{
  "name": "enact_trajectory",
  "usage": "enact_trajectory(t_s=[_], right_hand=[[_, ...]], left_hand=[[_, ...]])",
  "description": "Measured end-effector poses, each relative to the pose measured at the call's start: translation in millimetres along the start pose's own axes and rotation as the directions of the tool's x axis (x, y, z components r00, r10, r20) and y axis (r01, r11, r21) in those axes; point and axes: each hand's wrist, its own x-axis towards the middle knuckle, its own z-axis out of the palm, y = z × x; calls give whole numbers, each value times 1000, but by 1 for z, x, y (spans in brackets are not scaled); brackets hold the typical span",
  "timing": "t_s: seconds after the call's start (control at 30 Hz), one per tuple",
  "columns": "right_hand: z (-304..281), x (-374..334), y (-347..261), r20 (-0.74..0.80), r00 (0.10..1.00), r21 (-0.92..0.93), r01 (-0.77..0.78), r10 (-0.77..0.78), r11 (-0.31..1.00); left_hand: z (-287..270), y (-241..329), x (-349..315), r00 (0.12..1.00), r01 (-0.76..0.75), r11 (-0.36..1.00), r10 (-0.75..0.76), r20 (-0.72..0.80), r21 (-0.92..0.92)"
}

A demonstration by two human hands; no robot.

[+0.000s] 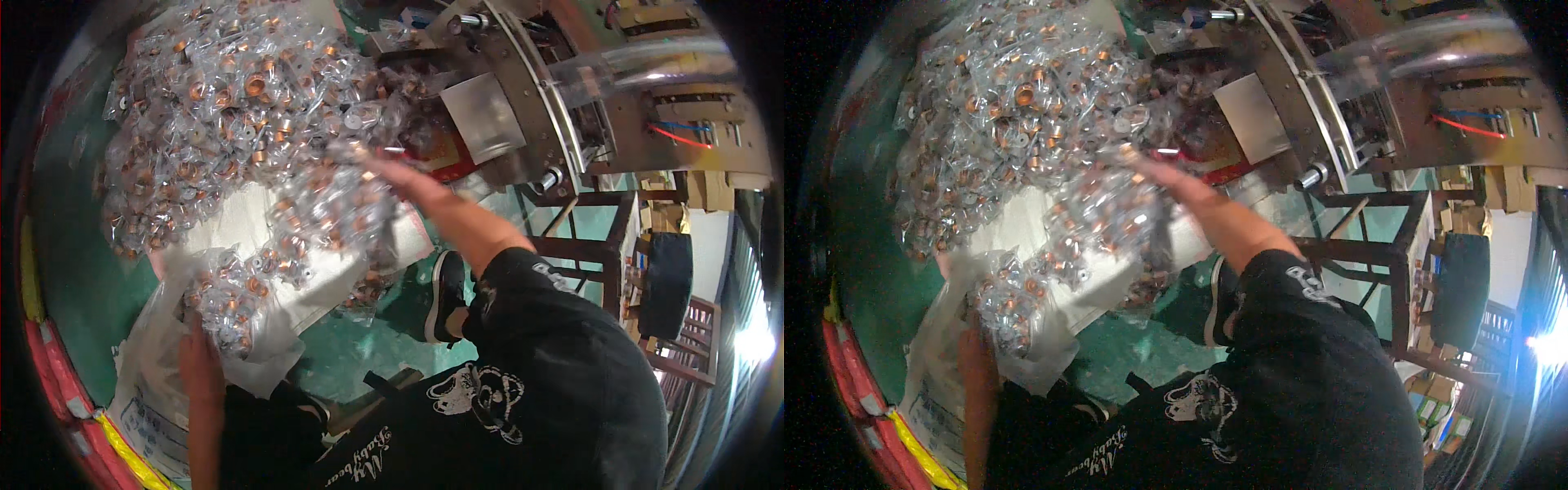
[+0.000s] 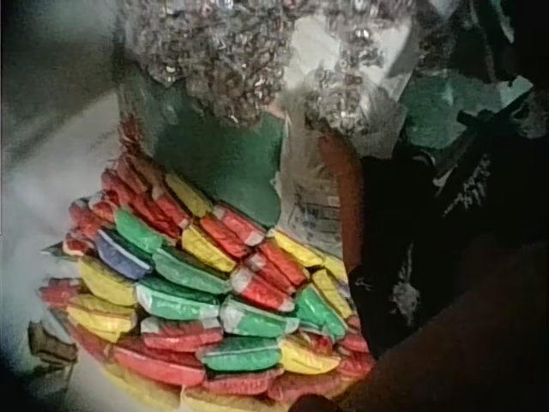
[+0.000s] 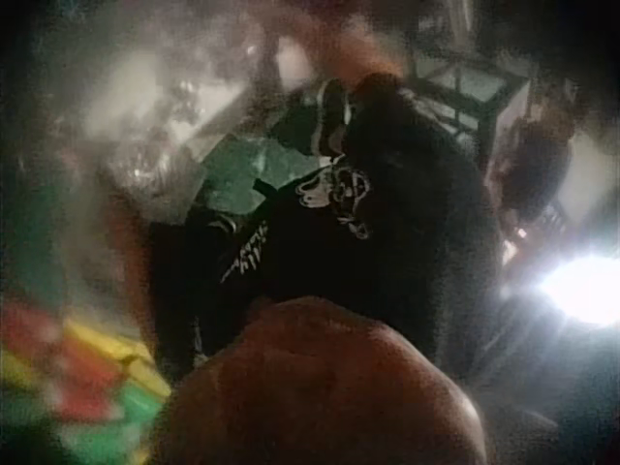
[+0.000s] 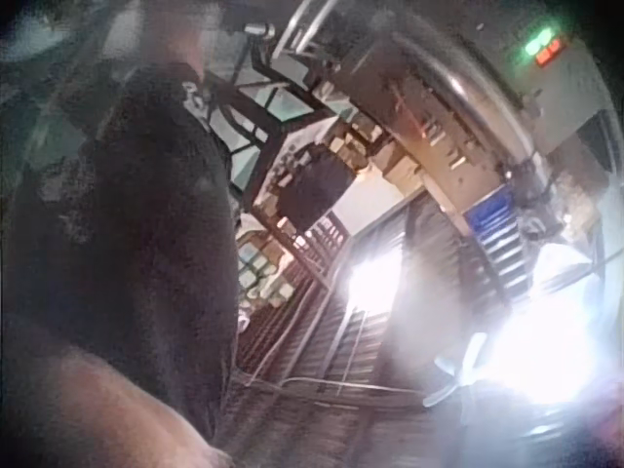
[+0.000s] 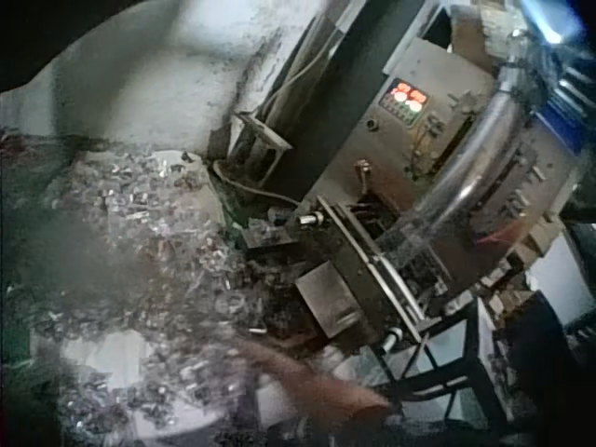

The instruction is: The person collects small packaged components from the floor by hand and places them into a larger plastic bag.

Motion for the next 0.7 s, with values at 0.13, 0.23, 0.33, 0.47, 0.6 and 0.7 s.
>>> enact_trajectory(t_s=[0.13, 0.23, 0.33, 0.47, 0.6, 0.7], right_hand=[[79, 58, 51, -443, 872, -390, 21, -208, 920], [108, 57, 45, -525, 804, -380, 72, -280, 922], [96, 56, 55, -576, 690, -525, 99, -439, 845], [84, 8, 44, -507, 810, 127, 409, -295, 904], [151, -60, 9, -563, 615, -220, 533, -553, 817], [264, -72, 33, -223, 636, -470, 595, -739, 653]], left_hand=[[-19, 11, -3, 999, 47, 999, -47, 12, 12], [-27, -2, -27, 985, -12, 1000, 10, -172, -9], [-42, -12, -50, 981, -60, 981, 23, -194, -185], [-64, 5, -72, 967, -24, 865, -108, -232, -501], [-73, 10, -80, 937, 161, 450, -349, -8, -879], [-47, -5, -82, 929, 193, 207, -354, 110, -959]])
